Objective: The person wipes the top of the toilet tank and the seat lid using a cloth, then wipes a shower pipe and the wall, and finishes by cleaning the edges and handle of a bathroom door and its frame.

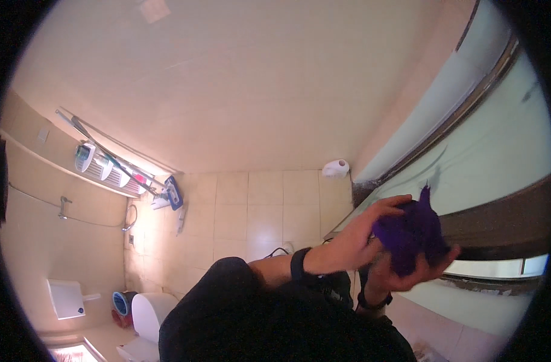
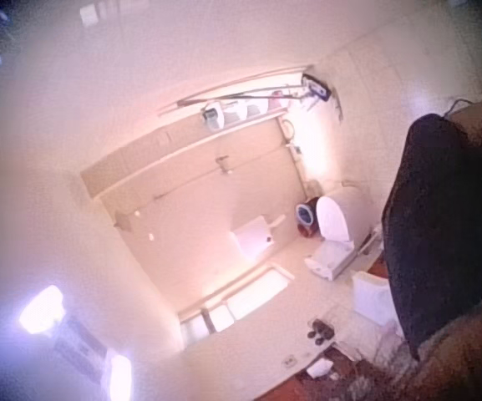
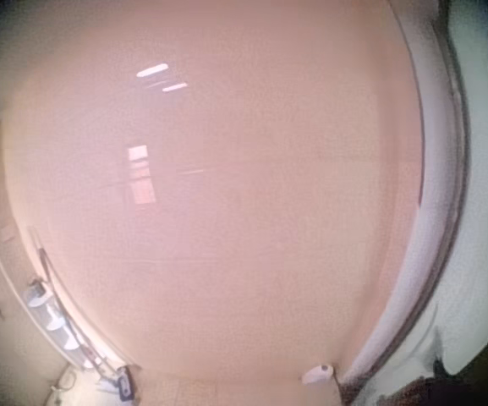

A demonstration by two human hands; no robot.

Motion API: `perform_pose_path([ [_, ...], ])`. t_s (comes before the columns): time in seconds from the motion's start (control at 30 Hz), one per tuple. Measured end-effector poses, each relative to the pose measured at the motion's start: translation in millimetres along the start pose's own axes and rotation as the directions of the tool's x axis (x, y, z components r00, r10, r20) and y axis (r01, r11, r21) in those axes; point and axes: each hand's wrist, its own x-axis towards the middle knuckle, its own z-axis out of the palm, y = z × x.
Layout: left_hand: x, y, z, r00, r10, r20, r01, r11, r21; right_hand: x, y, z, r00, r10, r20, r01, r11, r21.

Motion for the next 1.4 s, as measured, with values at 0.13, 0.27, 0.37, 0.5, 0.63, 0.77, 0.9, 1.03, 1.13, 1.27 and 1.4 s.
perform_pose_path([
  [0.13, 1, -47, -14, 0.997, -0.062, 0.042, 0.057, 0.993, 0.106, -25, 13, 21, 0.995, 0.008, 0.102, -0.003, 0.999, -0.045],
  [0.27, -21, -65, -9, 0.996, 0.012, -0.091, -0.013, 1.000, -0.012, -41, 29, 18, 0.990, -0.037, 0.135, 0.030, 0.998, 0.053],
  [0.37, -20, -62, -13, 0.987, 0.027, -0.161, -0.019, 0.999, 0.048, -43, 40, 32, 0.996, -0.001, 0.093, -0.014, 0.987, 0.159],
  [0.5, 30, -24, -28, 0.947, 0.279, -0.158, -0.241, 0.944, 0.225, 8, 33, 67, 0.999, 0.036, -0.036, -0.025, 0.964, 0.266],
  [0.63, 73, 6, -32, 0.891, 0.433, -0.137, -0.378, 0.873, 0.307, 56, 19, 78, 0.992, 0.120, -0.042, -0.099, 0.935, 0.341],
  [0.77, 60, -20, -50, 0.915, 0.335, -0.223, -0.236, 0.896, 0.376, 33, 31, 97, 1.000, 0.015, 0.018, -0.022, 0.880, 0.475],
  [0.9, 38, -58, -65, 0.923, 0.183, -0.339, -0.093, 0.960, 0.263, -9, 44, 123, 0.998, 0.053, 0.033, -0.062, 0.815, 0.576],
  [1.03, 11, -87, -83, 0.897, 0.041, -0.441, 0.076, 0.967, 0.243, -30, 48, 134, 0.986, -0.013, 0.167, -0.070, 0.875, 0.478],
  [1.13, 1, -97, -93, 0.863, -0.081, -0.498, 0.175, 0.974, 0.143, -44, 52, 145, 0.974, -0.016, 0.224, -0.082, 0.904, 0.419],
  [1.27, 13, -92, -108, 0.859, -0.055, -0.508, 0.133, 0.984, 0.118, -30, 51, 159, 0.969, -0.058, 0.240, -0.030, 0.938, 0.346],
  [1.4, 51, -70, -122, 0.858, 0.046, -0.511, 0.029, 0.990, 0.137, 9, 39, 178, 0.961, -0.102, 0.258, 0.002, 0.932, 0.361],
])
